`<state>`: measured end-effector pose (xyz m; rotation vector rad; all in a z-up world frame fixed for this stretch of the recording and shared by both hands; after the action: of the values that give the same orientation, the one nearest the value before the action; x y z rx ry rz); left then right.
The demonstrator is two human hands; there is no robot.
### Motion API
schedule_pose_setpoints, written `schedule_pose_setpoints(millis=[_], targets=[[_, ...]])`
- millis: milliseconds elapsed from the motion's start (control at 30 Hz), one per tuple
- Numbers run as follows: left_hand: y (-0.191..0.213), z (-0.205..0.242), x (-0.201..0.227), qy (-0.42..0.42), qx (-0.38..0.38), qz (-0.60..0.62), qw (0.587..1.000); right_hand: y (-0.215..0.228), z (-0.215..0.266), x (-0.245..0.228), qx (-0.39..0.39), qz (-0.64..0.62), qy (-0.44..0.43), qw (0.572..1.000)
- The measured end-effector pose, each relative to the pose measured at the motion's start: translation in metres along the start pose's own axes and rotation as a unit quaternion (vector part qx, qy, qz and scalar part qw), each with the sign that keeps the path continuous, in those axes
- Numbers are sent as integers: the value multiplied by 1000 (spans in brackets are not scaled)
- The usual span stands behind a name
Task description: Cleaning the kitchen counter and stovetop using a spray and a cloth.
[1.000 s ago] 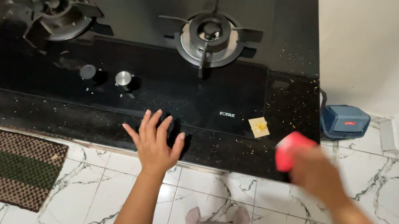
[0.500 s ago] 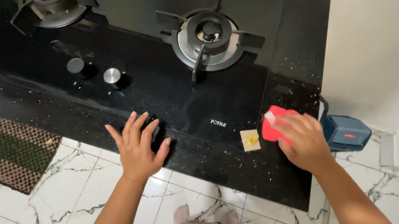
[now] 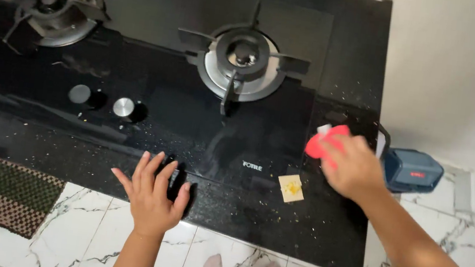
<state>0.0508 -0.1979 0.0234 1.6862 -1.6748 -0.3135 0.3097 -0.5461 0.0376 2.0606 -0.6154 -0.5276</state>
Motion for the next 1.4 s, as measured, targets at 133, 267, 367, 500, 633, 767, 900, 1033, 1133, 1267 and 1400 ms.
schedule_pose_setpoints(millis=[133,267,367,500,633,767,900,1033,1133,1267,1400], targets=[[7,2,0,6,-27,-7,1000,-9,-9,45,-129,206,-140,960],[3,1,-1,13,-16,-8,1000,12,-40,16,-55,-4,-38,998],[2,0,-2,6,-17,-4,1000,19,-32,-8,-140,59,11,988],[4,0,-2,0,-15,-1,1000,27,-15,-11,-104,58,-8,993],[4,-2,-3,0,-11,0,1000,47,14,-54,71,90,39,993],[3,0,-4,1,-11,6,1000,40,59,-73,26,-24,-152,988],[4,1,-4,1,-10,4,1000,31,63,-86,-68,-160,-287,942],[3,2,-5,3,-6,2,1000,21,66,-85,-73,-140,-281,947],[3,3,-6,2,-5,7,1000,14,68,-84,-58,-154,-281,946],[5,1,-4,2,-3,15,1000,8,69,-84,-101,-174,-347,916],[7,0,-4,2,-9,19,1000,8,68,-84,-84,-180,-361,911]])
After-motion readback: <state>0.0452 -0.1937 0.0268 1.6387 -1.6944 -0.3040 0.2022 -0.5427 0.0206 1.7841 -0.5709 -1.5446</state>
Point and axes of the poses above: each hand's wrist, its own z-axis away from the middle knuckle, its own y-axis out of the back of the hand, x = y × z, the point moved 2 cm from there along -z, towards the middle knuckle, and after that the axes turned 8 degrees about x, right-handed, at the moved point
